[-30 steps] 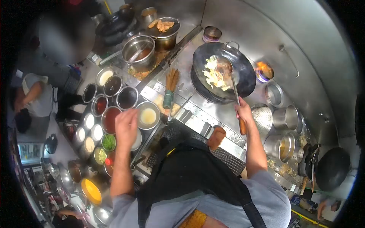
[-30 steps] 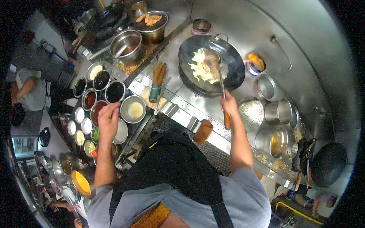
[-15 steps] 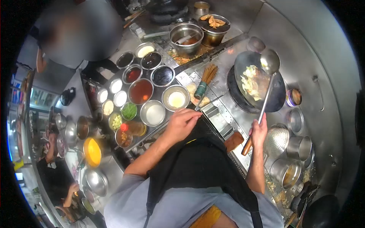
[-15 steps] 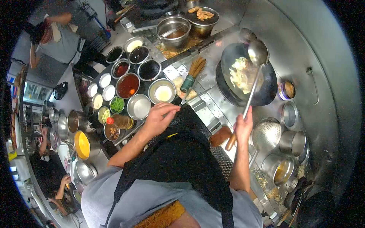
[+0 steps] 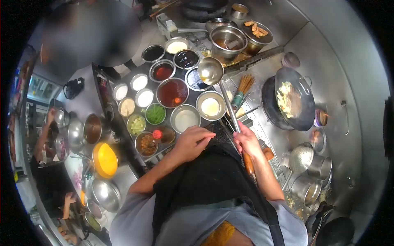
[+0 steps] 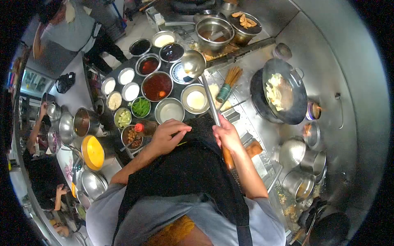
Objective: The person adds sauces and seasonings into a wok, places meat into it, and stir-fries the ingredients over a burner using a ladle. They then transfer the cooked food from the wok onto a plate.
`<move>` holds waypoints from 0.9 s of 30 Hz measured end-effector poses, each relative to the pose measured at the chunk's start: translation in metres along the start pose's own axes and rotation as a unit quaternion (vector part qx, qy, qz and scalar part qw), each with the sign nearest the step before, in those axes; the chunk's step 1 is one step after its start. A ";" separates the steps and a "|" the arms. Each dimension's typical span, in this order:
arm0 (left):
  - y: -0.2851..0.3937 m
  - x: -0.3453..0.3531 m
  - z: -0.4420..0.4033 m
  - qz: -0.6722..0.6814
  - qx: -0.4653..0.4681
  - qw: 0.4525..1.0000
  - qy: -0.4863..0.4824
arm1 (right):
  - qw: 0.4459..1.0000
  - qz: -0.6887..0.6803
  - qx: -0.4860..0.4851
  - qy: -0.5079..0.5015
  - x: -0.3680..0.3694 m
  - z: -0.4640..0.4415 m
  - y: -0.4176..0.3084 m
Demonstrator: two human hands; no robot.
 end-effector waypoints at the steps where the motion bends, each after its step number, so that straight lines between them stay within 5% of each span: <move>1: -0.004 -0.007 0.003 0.003 -0.001 1.000 0.003 | 1.000 0.030 0.007 0.004 0.004 -0.013 0.008; 15: -0.026 -0.054 0.011 0.011 -0.007 1.000 0.025 | 0.990 0.138 0.019 0.024 0.038 -0.042 0.010; 27: -0.026 -0.044 0.002 0.042 -0.005 0.998 0.046 | 0.992 -0.106 0.052 0.034 0.038 -0.025 -0.003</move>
Point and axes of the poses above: each hand's wrist, its own z-axis away from the middle knuckle, its own x-axis out of the palm, y = z × x, the point moved 5 cm from there along -z, towards the middle knuckle, and after that the axes turned 9 degrees about -x, right-handed, at the moved point
